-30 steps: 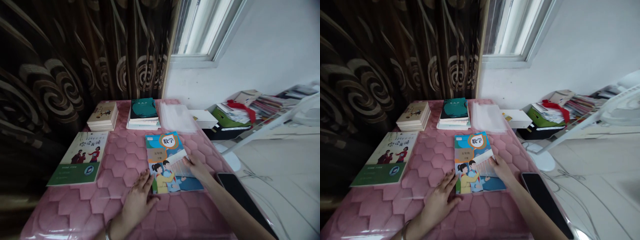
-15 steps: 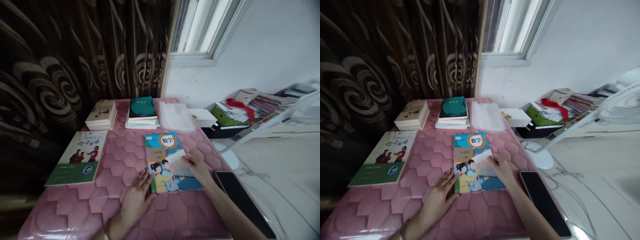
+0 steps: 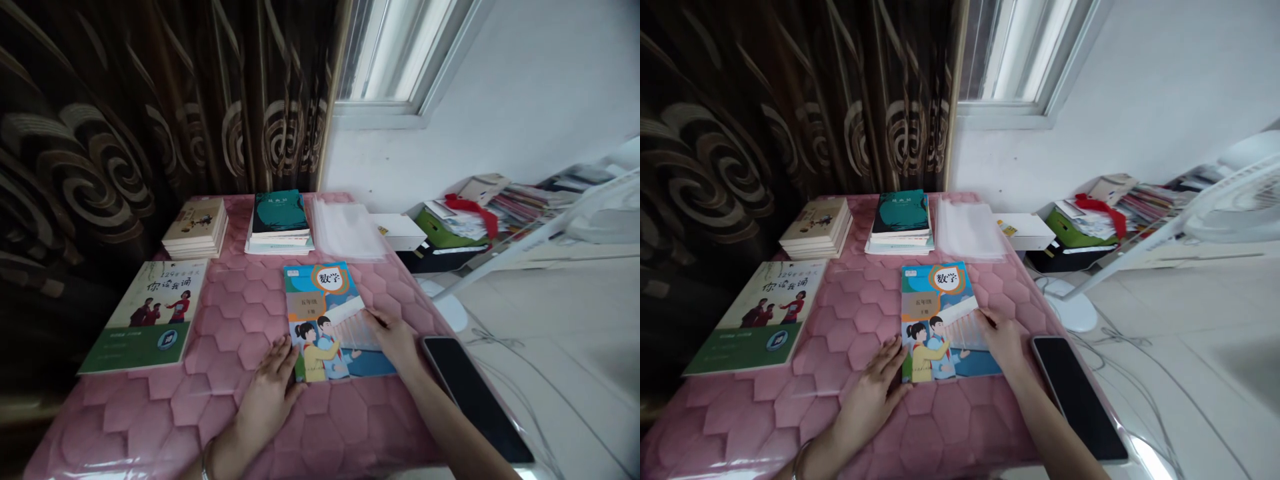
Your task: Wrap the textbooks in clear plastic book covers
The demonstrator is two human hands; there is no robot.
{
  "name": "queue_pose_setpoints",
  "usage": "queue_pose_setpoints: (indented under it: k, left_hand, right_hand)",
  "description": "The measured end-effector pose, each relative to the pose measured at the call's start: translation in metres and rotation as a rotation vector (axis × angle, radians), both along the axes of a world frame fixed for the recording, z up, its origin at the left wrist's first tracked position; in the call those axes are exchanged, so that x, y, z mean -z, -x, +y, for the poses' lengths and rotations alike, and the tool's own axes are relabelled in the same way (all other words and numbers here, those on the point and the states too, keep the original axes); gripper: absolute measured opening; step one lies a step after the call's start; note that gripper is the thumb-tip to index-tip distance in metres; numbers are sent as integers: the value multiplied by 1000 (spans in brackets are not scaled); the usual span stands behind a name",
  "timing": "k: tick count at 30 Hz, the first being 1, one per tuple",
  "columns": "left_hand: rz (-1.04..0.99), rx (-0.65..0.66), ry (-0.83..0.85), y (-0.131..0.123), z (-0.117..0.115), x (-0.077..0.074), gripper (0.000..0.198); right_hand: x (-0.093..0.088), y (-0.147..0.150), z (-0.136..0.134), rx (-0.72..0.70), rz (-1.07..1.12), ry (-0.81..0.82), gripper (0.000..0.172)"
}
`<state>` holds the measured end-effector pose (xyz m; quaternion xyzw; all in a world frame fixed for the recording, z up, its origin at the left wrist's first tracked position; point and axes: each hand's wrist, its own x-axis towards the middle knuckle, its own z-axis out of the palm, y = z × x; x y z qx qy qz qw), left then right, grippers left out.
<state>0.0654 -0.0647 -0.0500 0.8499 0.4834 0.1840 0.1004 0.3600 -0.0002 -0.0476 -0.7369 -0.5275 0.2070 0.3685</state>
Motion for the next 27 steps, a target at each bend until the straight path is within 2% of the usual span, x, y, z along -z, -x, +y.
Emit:
queue_pose_setpoints:
  k: [15, 27]
  left_hand:
    - [-3, -25, 21, -2, 0, -1, 54]
    - [-10, -14, 9, -2, -2, 2, 59]
  right_hand:
    - [1, 5, -2, 33, -39, -27, 41]
    - [12, 2, -2, 1, -130, -56, 43]
